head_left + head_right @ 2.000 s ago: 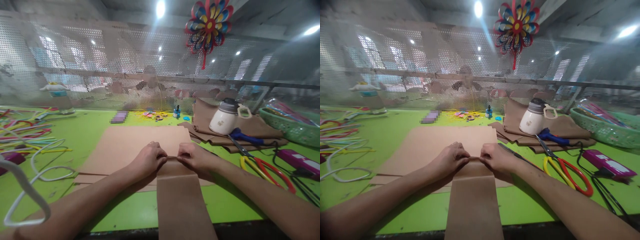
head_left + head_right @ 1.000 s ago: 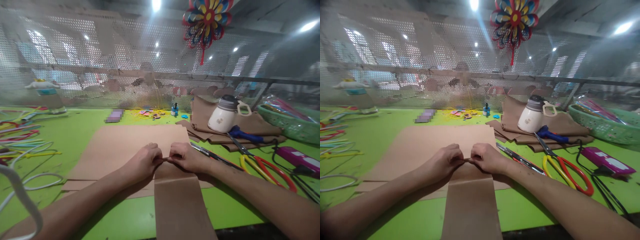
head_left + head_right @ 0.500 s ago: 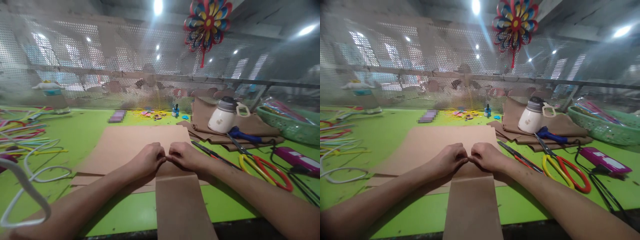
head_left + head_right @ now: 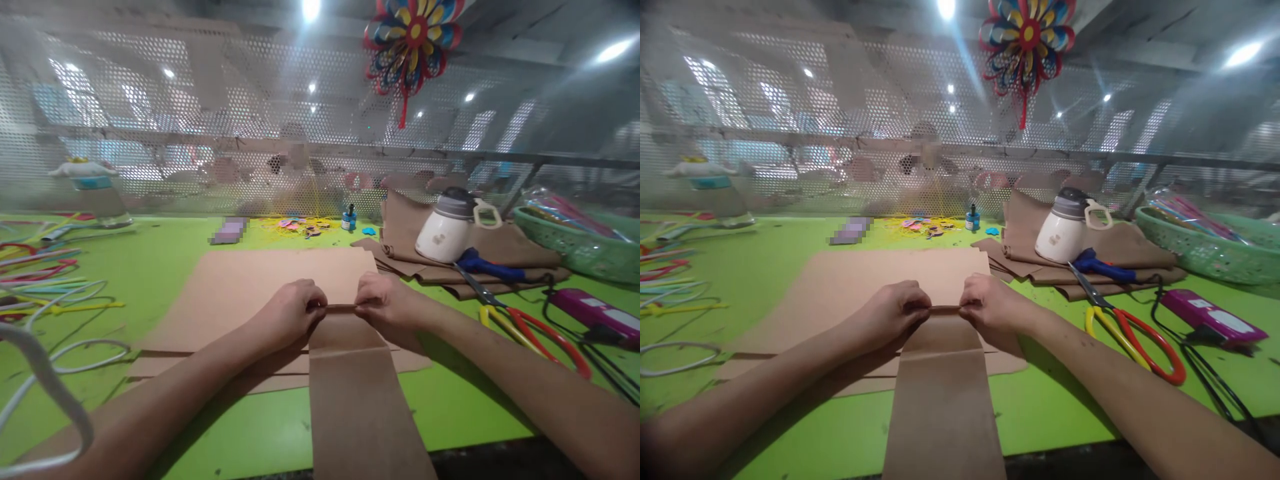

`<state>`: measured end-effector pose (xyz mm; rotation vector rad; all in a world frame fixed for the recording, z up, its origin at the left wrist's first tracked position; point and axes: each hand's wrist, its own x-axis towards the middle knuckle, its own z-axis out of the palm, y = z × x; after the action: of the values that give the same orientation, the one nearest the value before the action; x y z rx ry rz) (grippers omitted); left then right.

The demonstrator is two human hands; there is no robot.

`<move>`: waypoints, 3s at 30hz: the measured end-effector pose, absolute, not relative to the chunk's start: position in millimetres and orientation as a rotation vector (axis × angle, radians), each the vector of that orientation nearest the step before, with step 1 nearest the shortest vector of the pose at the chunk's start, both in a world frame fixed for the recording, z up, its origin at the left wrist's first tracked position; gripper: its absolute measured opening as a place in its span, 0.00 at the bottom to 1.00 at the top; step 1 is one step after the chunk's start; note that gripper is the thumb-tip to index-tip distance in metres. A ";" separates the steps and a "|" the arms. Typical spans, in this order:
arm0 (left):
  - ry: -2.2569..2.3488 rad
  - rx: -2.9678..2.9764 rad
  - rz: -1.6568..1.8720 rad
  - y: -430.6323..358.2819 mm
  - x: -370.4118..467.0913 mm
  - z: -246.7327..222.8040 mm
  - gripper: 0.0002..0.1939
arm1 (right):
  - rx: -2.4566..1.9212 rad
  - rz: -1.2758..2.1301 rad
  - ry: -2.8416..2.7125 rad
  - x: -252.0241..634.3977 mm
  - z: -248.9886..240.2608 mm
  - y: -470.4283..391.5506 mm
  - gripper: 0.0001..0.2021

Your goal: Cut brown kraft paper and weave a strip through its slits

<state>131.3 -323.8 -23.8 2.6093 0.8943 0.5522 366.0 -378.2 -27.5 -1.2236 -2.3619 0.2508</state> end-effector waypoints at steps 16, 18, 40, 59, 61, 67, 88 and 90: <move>0.832 2.641 0.573 -319.7 135.7 -32.0 0.05 | -1.151 -0.239 -2.598 344.4 -31.8 -375.3 0.12; 0.838 2.609 0.544 -318.0 135.0 -31.2 0.05 | -1.181 -0.198 -2.590 347.3 -32.8 -377.1 0.11; 0.711 2.718 0.513 -335.5 122.7 -17.2 0.09 | -1.391 0.129 -2.529 356.5 -17.5 -396.2 0.06; 0.747 2.799 0.475 -328.8 132.0 -22.8 0.10 | -1.261 0.111 -2.519 345.7 -25.7 -379.8 0.06; 0.750 2.788 0.447 -336.2 130.2 -17.5 0.10 | -1.277 0.118 -2.543 349.0 -22.9 -383.8 0.07; 0.692 2.793 0.409 -355.3 122.9 0.7 0.09 | -1.382 0.193 -2.527 355.4 -15.3 -395.7 0.06; 0.611 3.082 0.318 -341.8 122.8 -8.1 0.07 | -1.302 -0.301 -2.708 353.8 -21.0 -401.7 0.07; 0.585 3.123 0.378 -338.9 123.0 -10.2 0.07 | -1.243 -0.429 -2.704 355.9 -24.1 -398.8 0.07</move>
<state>123.0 -338.9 -10.2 3.1227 0.5854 0.3777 355.9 -398.8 -24.1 -1.2427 -2.7045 -0.4290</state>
